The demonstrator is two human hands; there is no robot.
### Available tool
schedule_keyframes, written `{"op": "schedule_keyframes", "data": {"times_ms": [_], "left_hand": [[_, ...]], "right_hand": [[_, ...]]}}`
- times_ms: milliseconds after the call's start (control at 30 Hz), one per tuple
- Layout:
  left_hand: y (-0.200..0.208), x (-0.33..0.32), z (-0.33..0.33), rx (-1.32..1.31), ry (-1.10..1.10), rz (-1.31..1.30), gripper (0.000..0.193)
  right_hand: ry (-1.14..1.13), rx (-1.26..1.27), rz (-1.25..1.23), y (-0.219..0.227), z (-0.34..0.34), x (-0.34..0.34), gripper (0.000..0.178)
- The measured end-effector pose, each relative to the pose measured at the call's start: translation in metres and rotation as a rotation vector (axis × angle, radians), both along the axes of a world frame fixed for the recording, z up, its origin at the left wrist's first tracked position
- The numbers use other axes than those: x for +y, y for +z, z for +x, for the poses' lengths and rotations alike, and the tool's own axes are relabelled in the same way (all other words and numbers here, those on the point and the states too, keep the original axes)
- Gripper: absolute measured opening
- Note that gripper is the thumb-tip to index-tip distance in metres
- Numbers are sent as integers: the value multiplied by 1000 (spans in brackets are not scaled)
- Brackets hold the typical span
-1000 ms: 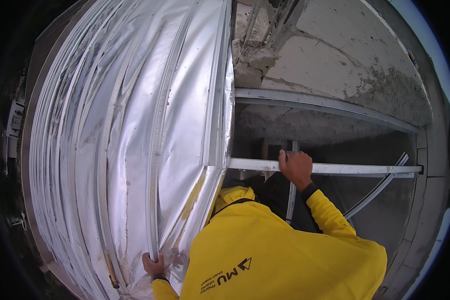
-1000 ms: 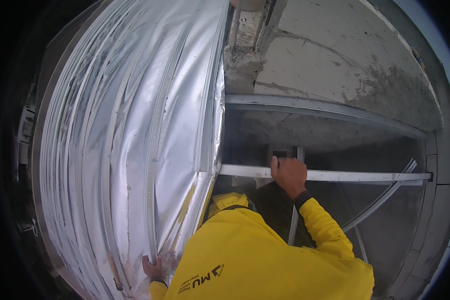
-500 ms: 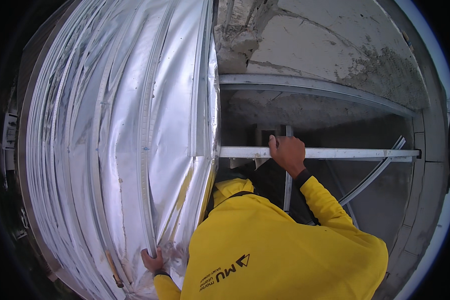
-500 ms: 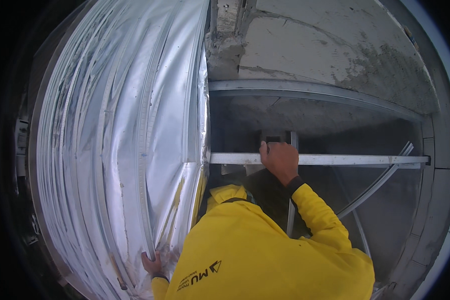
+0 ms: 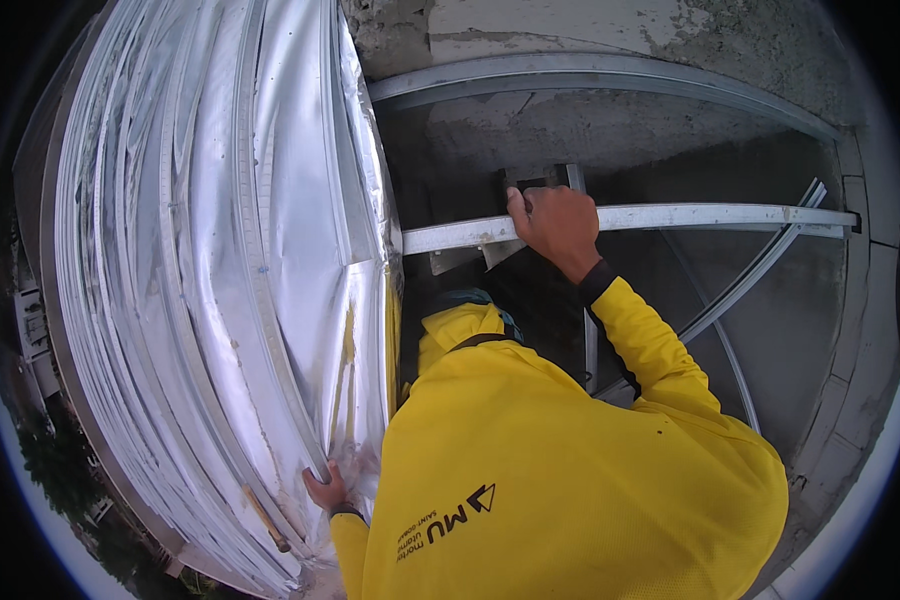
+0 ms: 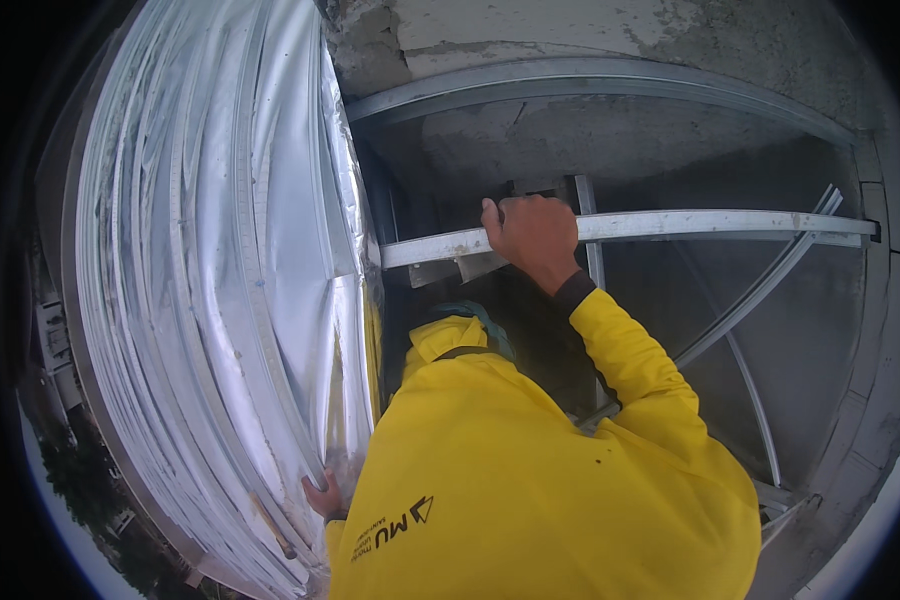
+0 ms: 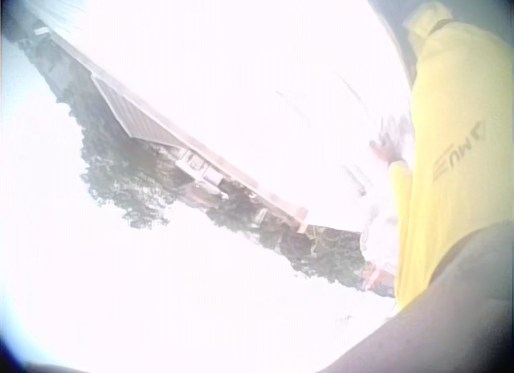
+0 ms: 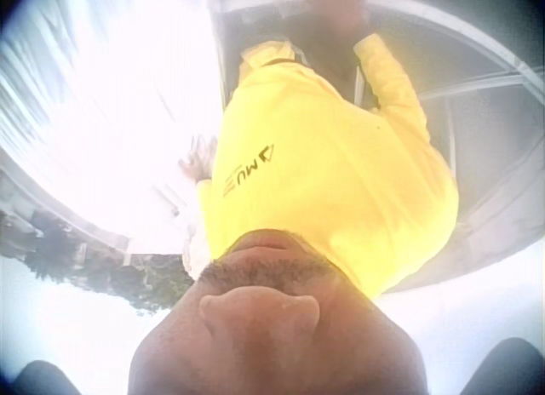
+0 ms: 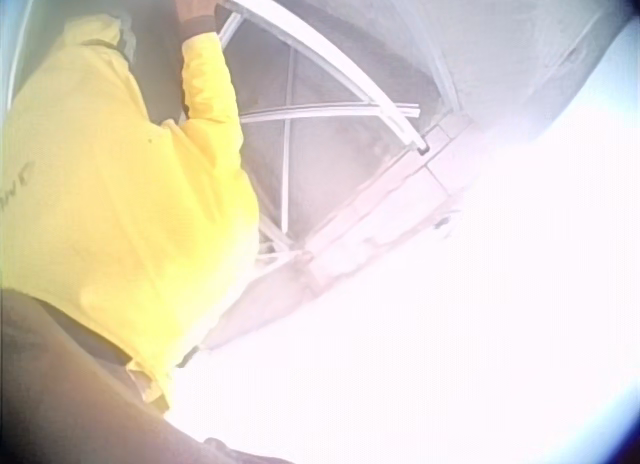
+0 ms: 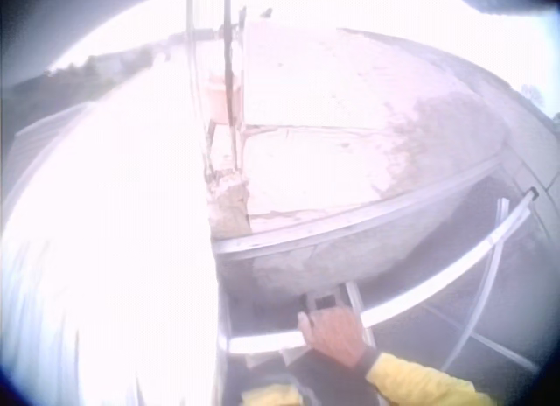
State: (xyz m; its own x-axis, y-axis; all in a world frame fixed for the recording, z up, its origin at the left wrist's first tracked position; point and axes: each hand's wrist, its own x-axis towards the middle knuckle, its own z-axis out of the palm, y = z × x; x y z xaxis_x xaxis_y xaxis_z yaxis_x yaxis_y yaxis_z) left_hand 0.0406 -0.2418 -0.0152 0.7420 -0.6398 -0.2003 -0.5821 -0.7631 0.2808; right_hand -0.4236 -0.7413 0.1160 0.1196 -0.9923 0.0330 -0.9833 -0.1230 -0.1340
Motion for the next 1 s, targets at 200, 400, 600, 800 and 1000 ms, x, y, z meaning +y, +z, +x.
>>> {"op": "schedule_keyframes", "data": {"times_ms": [200,400,600,800,1000], "left_hand": [[1,-4,0,21,29,-5,75],[6,-8,-6,-40,40,27,75],[5,-9,-11,-86,23,13,77],[10,-17,-14,-68,22,25,76],[7,-12,-12,-77,9,-17,74]], "right_hand": [[14,-50,-38,-10,-7,3,47],[44,-95,-106,-13,-10,5,48],[63,-135,-135,-15,-12,5,47],[42,-142,-165,-19,-12,7,47],[83,-155,-209,-20,-15,8,46]]}}
